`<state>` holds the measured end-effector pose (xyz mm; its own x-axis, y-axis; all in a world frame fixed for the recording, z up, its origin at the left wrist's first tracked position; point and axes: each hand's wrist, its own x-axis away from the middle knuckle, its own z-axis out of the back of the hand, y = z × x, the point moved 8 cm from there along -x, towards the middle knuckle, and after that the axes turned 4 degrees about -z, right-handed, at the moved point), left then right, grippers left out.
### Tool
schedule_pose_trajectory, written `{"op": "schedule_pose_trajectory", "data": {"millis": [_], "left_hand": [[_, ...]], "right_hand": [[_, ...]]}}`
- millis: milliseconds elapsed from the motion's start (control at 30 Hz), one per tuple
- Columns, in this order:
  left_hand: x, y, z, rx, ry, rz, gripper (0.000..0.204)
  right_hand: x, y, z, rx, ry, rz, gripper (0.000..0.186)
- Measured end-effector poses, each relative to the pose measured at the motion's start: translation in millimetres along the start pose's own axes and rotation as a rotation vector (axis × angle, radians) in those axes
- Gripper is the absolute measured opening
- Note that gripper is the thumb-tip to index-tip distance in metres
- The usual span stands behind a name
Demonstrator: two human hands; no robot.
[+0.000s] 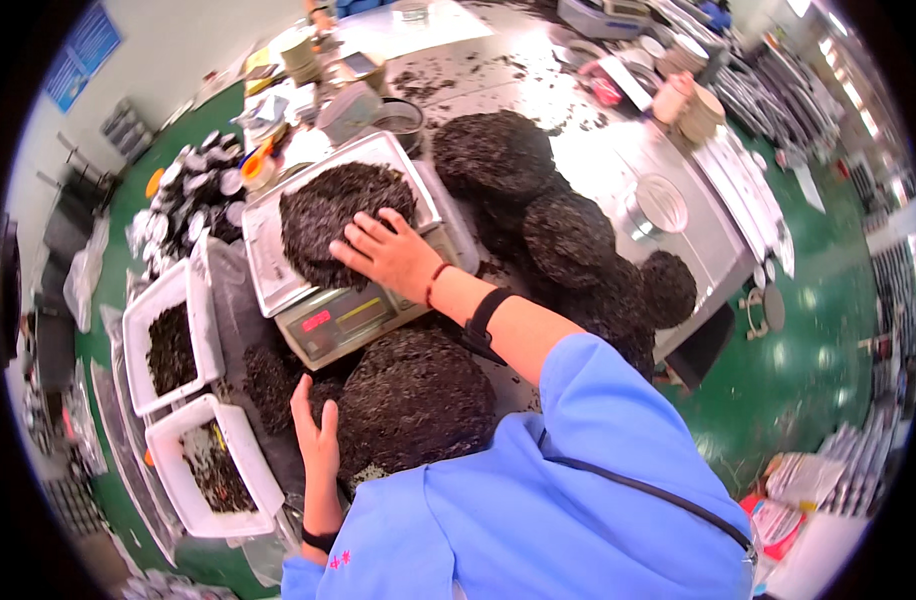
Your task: The person weighs circular dried tea cakes on a digital scale, moving them from a plastic bin to the scale and then to a stack on the work table, also handling a large cylindrical bundle of the product.
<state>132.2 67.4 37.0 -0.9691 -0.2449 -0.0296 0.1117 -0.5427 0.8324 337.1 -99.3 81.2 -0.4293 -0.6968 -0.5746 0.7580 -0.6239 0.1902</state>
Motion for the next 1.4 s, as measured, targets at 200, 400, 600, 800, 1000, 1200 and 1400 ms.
{"op": "schedule_pose_trajectory", "data": {"millis": [200,400,600,800,1000,1200,1400], "left_hand": [[27,27,-28,-0.030,-0.258,0.030,0.100],[41,34,-32,-0.103,-0.166,0.112,0.109],[42,37,-41,-0.124,-0.111,0.066,0.102],[47,54,-37,-0.209,0.029,0.005,0.100],[35,62,-39,0.233,-0.029,0.052,0.095],[38,49,-29,0.808,-0.046,0.297,0.062],[39,62,-25,0.976,-0.080,0.331,0.051]], "right_hand": [[78,74,75,0.066,0.047,-0.159,0.046],[203,187,150,0.236,0.017,-0.695,0.088],[339,148,214,0.338,-0.126,-0.841,0.081],[415,80,210,0.380,-0.136,-1.019,0.086],[464,42,123,0.156,-0.520,-1.187,0.092],[418,53,169,0.187,-0.259,-1.032,0.065],[260,50,174,-0.663,0.053,-0.947,0.021]]}}
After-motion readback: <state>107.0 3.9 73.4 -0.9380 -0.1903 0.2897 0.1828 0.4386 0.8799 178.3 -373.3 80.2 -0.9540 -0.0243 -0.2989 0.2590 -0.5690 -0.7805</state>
